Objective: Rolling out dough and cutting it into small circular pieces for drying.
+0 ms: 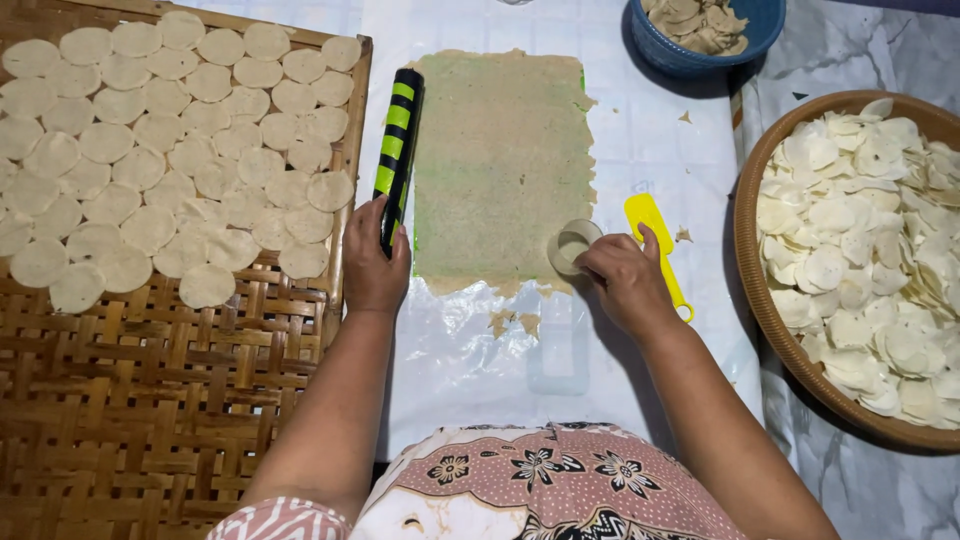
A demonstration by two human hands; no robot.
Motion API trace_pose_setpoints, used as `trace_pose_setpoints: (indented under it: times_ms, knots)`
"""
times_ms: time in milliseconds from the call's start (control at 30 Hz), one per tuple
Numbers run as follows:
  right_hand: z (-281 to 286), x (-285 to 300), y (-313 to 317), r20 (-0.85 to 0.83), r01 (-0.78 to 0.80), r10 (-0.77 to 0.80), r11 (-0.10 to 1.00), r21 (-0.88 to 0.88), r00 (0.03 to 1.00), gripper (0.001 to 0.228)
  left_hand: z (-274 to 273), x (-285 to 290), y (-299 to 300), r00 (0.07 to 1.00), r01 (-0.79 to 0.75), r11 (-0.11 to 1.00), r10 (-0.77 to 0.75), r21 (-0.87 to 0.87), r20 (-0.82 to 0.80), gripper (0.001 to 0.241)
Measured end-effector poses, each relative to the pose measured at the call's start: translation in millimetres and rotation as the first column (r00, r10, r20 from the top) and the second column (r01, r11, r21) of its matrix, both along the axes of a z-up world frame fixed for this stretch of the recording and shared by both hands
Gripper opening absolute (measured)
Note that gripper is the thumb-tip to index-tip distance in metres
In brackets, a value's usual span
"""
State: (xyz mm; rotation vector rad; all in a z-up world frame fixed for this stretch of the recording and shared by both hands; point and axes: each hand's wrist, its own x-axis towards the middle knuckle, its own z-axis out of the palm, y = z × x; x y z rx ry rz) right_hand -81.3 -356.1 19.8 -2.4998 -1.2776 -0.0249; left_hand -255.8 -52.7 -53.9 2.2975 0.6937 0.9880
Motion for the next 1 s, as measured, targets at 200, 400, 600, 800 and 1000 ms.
trace_pose_setpoints:
  times_ms: [200,400,600,800,1000]
  knots:
    - [-0.8,2.6,2.0,-0.008,0.008,-0.008,1.0,-0.003,1.0,0.021,-1.2,0.8,0.5,1.0,-0.006,1.0,0.006,0.002,0.013,0.047]
    - [6.8,-3.5,2.8,-0.01,0.017,-0.017,1.0,0.005,1.0,0.019,-6.3,0.5,1.7,1.0,-0.009,1.0,0.009,0.0,-0.011,0.047]
    - [1.3,-1.5,0.5,0.013,-0.018,0.018,0.999,-0.031,1.0,0.013,-5.3,-0.1,2.5,1.0,-0.005,1.0,0.005,0.0,-0.011,0.048]
    - [52.7,0.8,28.1,0.038,0.059,-0.056,0.994,-0.095,0.998,0.042,-3.9,-0.5,2.8,1.0,0.001,1.0,-0.001,-0.001,-0.012,0.047]
    - [17.5,11.1,54.8,-0.252,0.102,-0.21,0.918,-0.383,0.945,0.05,-11.0,1.2,1.7,0.999,-0.028,0.999,0.029,0.017,-0.016,0.048]
